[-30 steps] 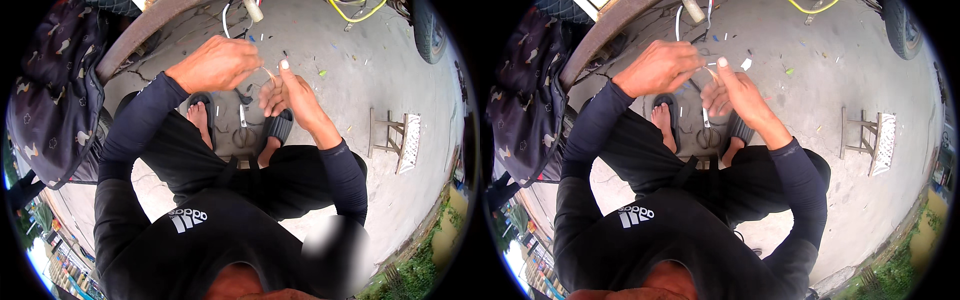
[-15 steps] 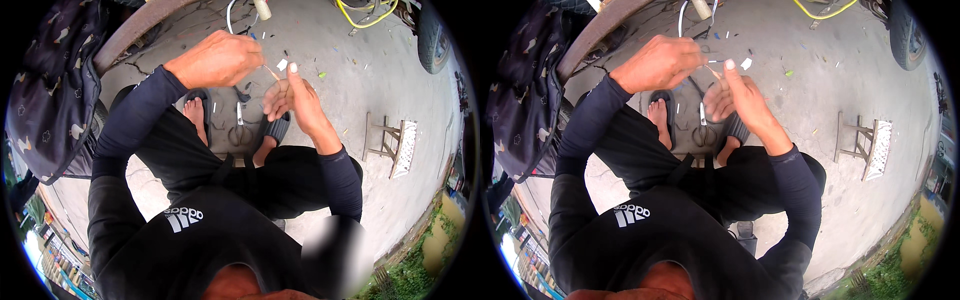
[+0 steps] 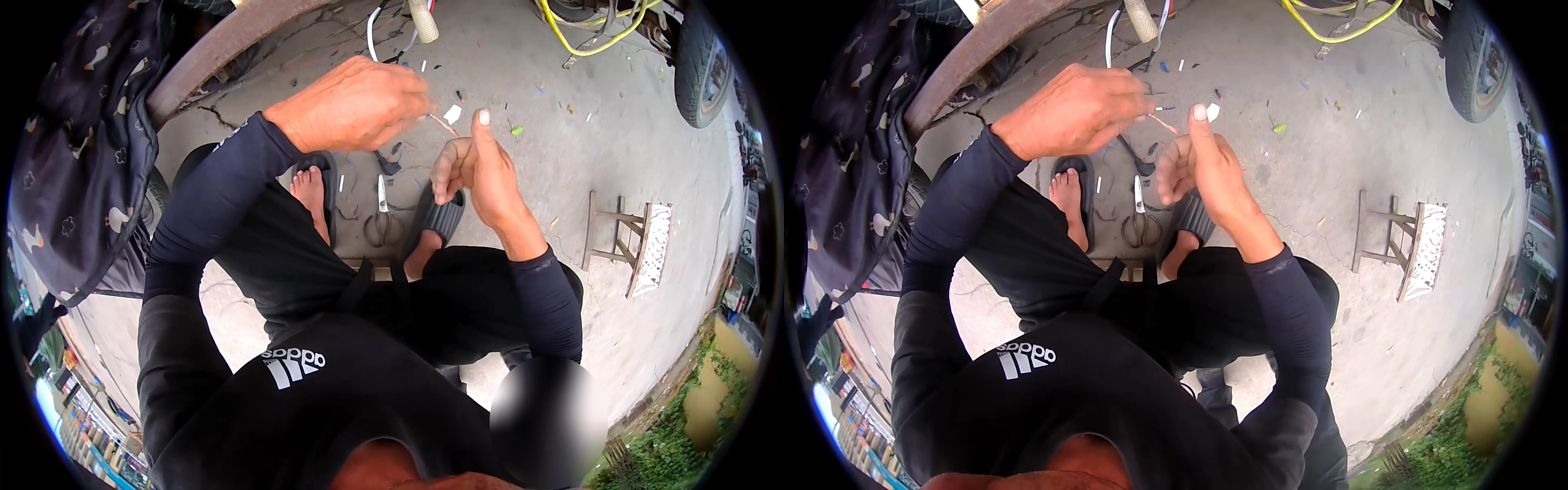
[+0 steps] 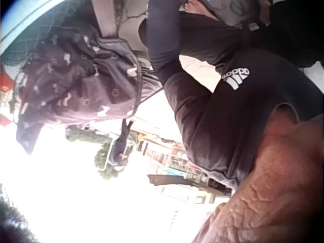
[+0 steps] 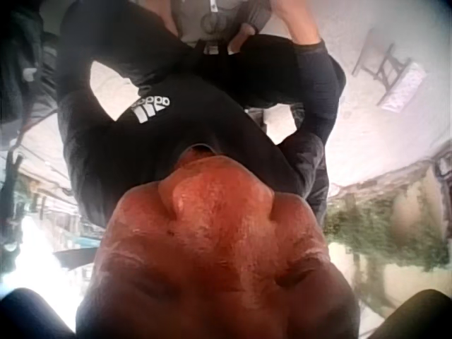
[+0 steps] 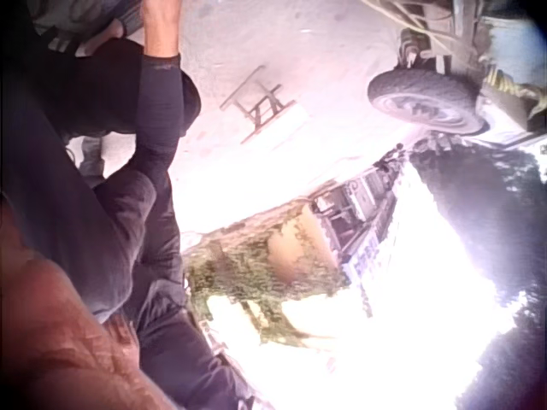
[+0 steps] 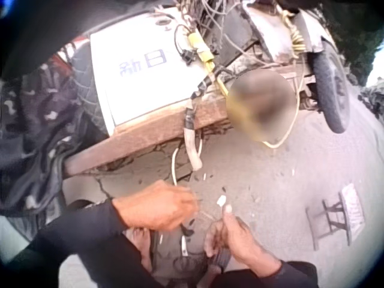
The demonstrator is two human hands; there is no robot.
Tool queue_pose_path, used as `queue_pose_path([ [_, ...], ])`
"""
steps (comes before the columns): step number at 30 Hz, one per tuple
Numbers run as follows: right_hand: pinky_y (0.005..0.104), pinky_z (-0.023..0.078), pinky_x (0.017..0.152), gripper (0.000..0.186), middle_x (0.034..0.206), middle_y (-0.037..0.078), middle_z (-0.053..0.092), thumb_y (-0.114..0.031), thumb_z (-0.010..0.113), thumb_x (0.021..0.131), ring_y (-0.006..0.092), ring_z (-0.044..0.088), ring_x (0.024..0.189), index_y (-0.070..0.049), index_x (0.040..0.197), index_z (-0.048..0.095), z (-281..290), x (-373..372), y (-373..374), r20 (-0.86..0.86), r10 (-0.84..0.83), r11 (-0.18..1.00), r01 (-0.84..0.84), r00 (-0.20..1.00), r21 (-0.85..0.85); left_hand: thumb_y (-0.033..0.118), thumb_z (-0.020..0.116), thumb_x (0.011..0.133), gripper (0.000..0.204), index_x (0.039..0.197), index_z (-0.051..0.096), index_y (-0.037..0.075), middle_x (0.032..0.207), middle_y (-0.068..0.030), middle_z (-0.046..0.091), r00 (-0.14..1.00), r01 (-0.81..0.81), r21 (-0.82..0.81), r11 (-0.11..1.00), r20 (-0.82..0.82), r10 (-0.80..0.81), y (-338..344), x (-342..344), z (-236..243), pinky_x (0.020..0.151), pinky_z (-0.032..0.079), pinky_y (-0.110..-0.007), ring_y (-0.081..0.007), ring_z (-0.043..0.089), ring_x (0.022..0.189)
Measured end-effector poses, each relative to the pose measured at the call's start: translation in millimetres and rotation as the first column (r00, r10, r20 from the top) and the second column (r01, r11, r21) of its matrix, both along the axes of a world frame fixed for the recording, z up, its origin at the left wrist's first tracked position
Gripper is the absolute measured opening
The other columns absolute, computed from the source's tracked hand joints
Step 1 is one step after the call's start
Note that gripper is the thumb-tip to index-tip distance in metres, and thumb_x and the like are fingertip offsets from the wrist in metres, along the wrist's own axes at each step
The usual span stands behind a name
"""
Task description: The person sits on the ground and repairs electrical wiring on a vehicle. They strip wire insulation, twist conductors together, and wrap connections with electrical tape. They use pliers and scissors to cut and strip wires, then secure the joints with tape.
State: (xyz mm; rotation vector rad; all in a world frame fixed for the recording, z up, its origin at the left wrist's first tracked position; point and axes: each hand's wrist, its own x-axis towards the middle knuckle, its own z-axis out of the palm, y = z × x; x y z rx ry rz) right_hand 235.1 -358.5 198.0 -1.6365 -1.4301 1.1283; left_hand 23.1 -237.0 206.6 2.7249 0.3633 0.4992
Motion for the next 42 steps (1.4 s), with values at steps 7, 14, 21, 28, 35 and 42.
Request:
queue_pose_path([
  [7, 0.0327, 0.047, 0.052, 0.027, 0.070, 0.004, 0.057, -0.034, 0.067, 0.095, 0.0214, 0.058, 0.059, -0.008, 0.087, 0.064, -4, -1, 17, 0.754, -0.169, 0.720, -0.443, 0.635, 0.534, 0.008, 0.069, 0.082, 0.026, 0.107, 0.068, 0.001, 0.093, -0.0114, 0.063, 1.000, 0.001, -0.005, 1.000, -0.019, -0.001, 3, -6, 1, 0.070, 0.053, -0.042, -0.0312, 0.063, 0.090],
  [14, 0.0325, 0.046, 0.053, 0.039, 0.061, 0.003, 0.051, -0.041, 0.059, 0.101, 0.0202, 0.054, 0.053, -0.005, 0.086, 0.063, -1, -4, 3, 0.010, -0.015, 0.997, 0.014, 1.000, 0.073, 0.008, 0.069, 0.082, 0.026, 0.107, 0.068, 0.001, 0.095, -0.0111, 0.062, 0.999, -0.003, 0.006, 1.000, -0.050, 0.004, -1, -7, 1, 0.069, 0.053, -0.042, -0.0312, 0.063, 0.091],
  [21, 0.0308, 0.048, 0.053, 0.037, 0.072, 0.004, 0.060, -0.042, 0.062, 0.100, 0.0190, 0.058, 0.059, -0.007, 0.092, 0.066, -1, 4, 4, 0.749, -0.041, 0.831, -0.393, 0.662, 0.393, 0.008, 0.069, 0.083, 0.025, 0.107, 0.068, 0.001, 0.094, -0.0119, 0.061, 0.998, 0.033, -0.006, 0.999, -0.061, -0.033, 0, 1, -2, 0.070, 0.053, -0.043, -0.0320, 0.063, 0.091],
  [28, 0.0305, 0.048, 0.053, 0.036, 0.092, 0.007, 0.071, -0.039, 0.061, 0.101, 0.0153, 0.065, 0.068, -0.003, 0.100, 0.066, -28, 24, 27, -0.482, -0.123, 0.966, -0.008, 0.867, -0.259, 0.010, 0.070, 0.082, 0.021, 0.102, 0.068, 0.003, 0.094, -0.0116, 0.061, 0.993, 0.046, -0.090, 0.995, -0.103, -0.056, -1, -3, 20, 0.071, 0.052, -0.043, -0.0313, 0.063, 0.092],
  [35, 0.0357, 0.053, 0.068, 0.052, 0.108, 0.012, 0.069, -0.038, 0.067, 0.095, 0.0204, 0.067, 0.092, 0.002, 0.128, 0.061, -180, 1, 122, 0.077, -0.089, 0.825, 0.117, 0.993, -0.553, 0.013, 0.071, 0.072, 0.015, 0.083, 0.069, 0.003, 0.095, -0.0099, 0.060, 0.981, 0.063, -0.013, 0.998, -0.181, -0.064, 13, -33, 7, 0.074, 0.053, -0.040, -0.0297, 0.061, 0.096],
  [42, 0.0365, 0.053, 0.069, 0.036, 0.099, 0.010, 0.071, -0.030, 0.068, 0.096, 0.0191, 0.068, 0.080, 0.001, 0.114, 0.066, -272, -74, 264, -0.204, -0.426, 0.836, 0.297, 0.881, -0.461, 0.015, 0.067, 0.069, 0.009, 0.072, 0.069, 0.007, 0.089, -0.0053, 0.060, 0.919, -0.064, 0.089, 0.994, -0.384, 0.094, 24, -70, -1, 0.075, 0.053, -0.034, -0.0213, 0.063, 0.094],
])
